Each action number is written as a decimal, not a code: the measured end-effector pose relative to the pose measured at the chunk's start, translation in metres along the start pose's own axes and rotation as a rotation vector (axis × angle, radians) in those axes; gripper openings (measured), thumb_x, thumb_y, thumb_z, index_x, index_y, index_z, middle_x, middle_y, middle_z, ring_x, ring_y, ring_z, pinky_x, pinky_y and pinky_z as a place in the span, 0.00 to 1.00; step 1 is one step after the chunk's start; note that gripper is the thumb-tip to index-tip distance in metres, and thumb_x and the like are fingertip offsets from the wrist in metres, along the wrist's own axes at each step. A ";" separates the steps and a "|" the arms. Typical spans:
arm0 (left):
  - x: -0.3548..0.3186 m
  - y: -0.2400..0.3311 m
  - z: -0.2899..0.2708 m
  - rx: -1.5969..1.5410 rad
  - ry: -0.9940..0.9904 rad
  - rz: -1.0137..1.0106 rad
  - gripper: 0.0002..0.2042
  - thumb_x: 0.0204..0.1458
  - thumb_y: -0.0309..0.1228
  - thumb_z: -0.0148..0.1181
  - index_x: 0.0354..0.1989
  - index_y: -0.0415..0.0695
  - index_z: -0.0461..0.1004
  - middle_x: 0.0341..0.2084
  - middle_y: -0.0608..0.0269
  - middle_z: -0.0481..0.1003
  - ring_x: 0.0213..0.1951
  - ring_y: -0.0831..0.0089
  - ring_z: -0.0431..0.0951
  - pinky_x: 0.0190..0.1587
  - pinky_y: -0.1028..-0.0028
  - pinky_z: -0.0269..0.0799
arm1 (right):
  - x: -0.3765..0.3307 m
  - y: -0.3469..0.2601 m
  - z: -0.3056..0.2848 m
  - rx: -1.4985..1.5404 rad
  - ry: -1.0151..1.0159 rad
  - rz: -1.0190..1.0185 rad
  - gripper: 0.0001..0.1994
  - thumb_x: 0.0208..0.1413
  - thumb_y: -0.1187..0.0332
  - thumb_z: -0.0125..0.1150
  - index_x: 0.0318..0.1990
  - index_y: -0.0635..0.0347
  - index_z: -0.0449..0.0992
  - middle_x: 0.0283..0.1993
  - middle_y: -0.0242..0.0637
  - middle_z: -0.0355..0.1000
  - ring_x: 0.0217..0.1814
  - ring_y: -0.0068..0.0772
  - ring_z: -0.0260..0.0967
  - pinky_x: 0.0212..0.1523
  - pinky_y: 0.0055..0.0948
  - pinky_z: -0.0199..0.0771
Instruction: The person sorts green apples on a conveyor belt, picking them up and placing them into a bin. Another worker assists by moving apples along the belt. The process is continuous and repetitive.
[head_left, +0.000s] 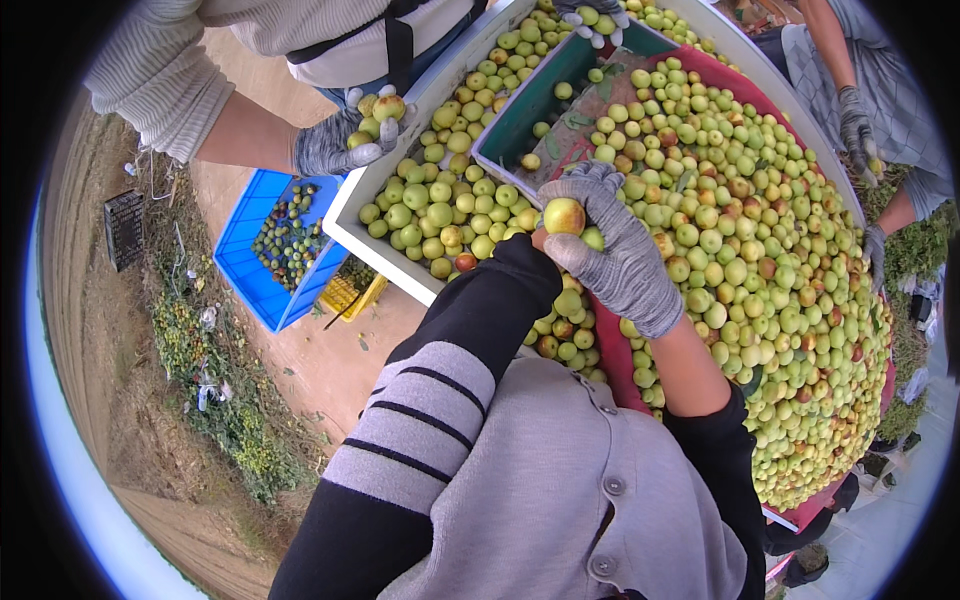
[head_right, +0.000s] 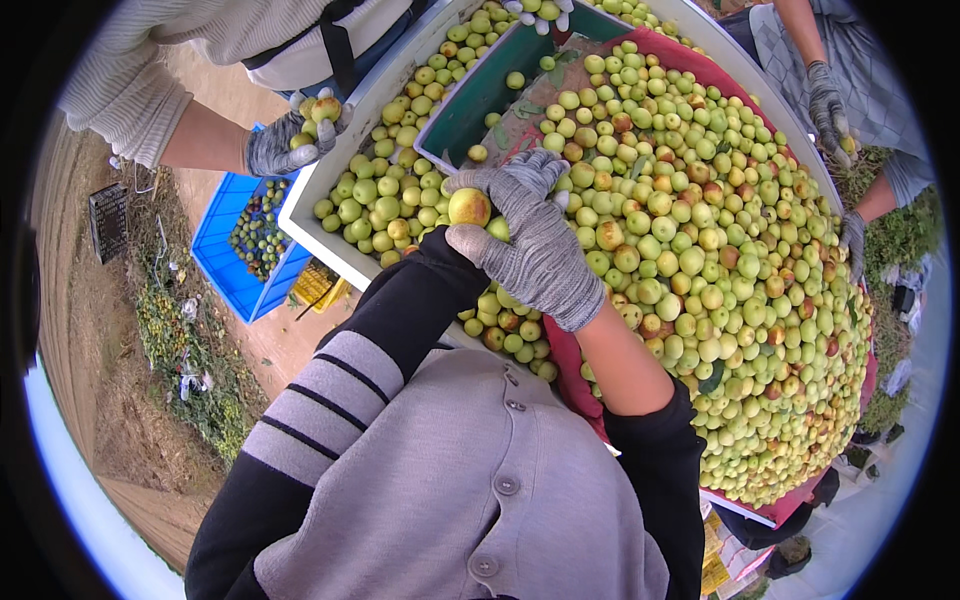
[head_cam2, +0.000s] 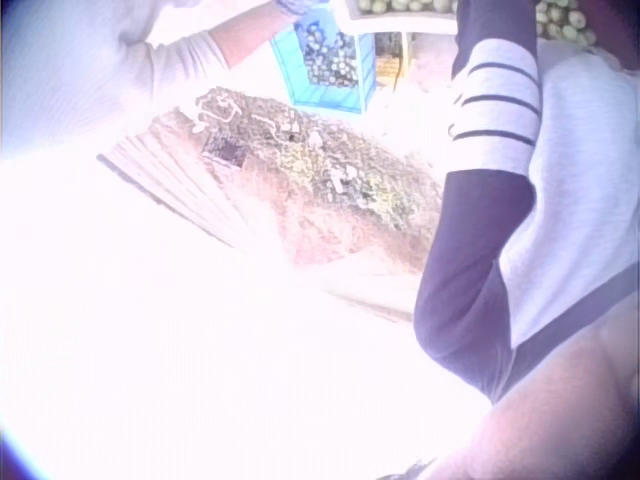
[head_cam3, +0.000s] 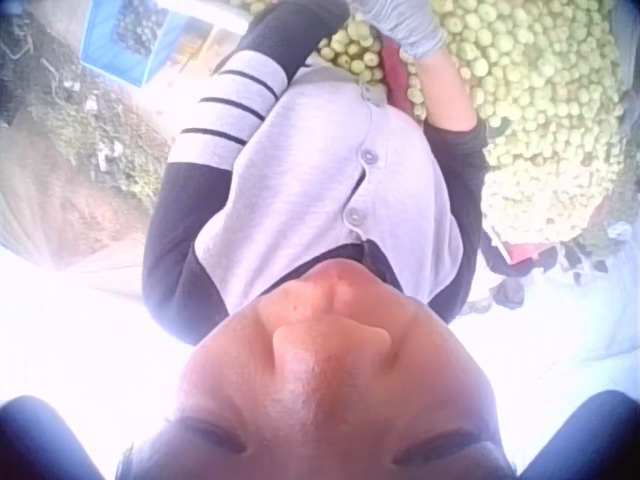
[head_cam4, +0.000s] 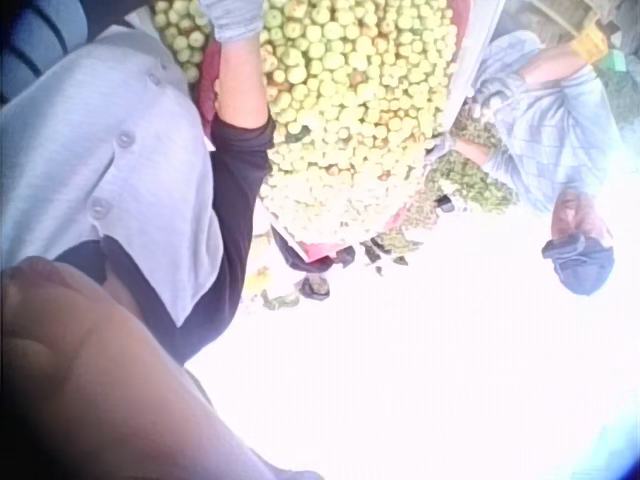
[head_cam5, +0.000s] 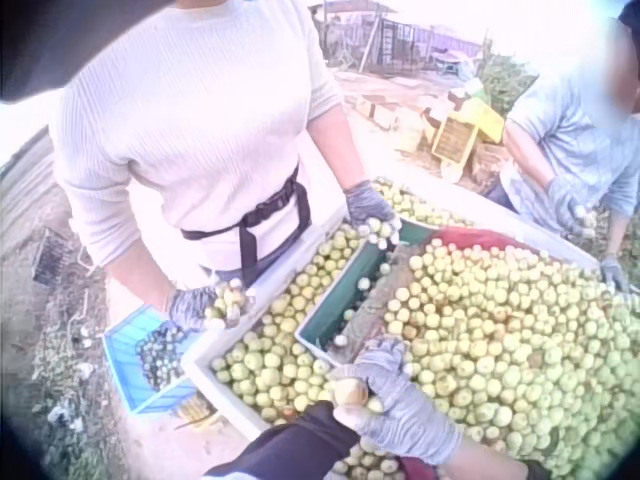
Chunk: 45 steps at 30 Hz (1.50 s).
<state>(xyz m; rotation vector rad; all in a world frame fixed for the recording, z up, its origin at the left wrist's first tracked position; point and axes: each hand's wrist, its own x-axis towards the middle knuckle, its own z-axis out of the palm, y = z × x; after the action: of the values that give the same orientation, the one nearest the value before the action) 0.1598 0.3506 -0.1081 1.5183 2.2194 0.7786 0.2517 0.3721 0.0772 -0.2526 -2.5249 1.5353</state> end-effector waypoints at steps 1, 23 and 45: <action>0.000 -0.001 0.000 0.008 0.034 0.028 0.28 0.51 0.47 0.55 0.57 0.44 0.68 0.58 0.52 0.67 0.60 0.54 0.65 0.63 0.63 0.59 | -0.005 0.000 -0.003 -0.025 0.038 0.064 0.24 0.50 0.52 0.64 0.52 0.54 0.74 0.48 0.43 0.73 0.52 0.46 0.69 0.61 0.40 0.61; -0.058 0.057 -0.064 -1.321 -0.358 -0.008 0.27 0.62 0.50 0.48 0.61 0.42 0.65 0.53 0.56 0.71 0.59 0.71 0.67 0.62 0.71 0.61 | -0.097 0.009 0.061 0.470 1.187 0.340 0.11 0.66 0.62 0.48 0.44 0.59 0.72 0.28 0.30 0.69 0.25 0.15 0.62 0.25 0.16 0.63; -0.139 -0.039 -0.133 -2.255 -1.048 -0.717 0.14 0.64 0.32 0.45 0.55 0.41 0.66 0.23 0.69 0.63 0.18 0.81 0.63 0.12 0.83 0.64 | -0.128 0.054 0.018 -0.735 0.817 1.137 0.20 0.53 0.68 0.61 0.55 0.49 0.72 0.52 0.40 0.71 0.55 0.43 0.71 0.55 0.40 0.72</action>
<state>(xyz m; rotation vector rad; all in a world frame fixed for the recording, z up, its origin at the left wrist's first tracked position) 0.1082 0.1783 -0.0305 -0.2046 0.1252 0.9951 0.3740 0.3509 0.0128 -2.1256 -2.0656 0.2871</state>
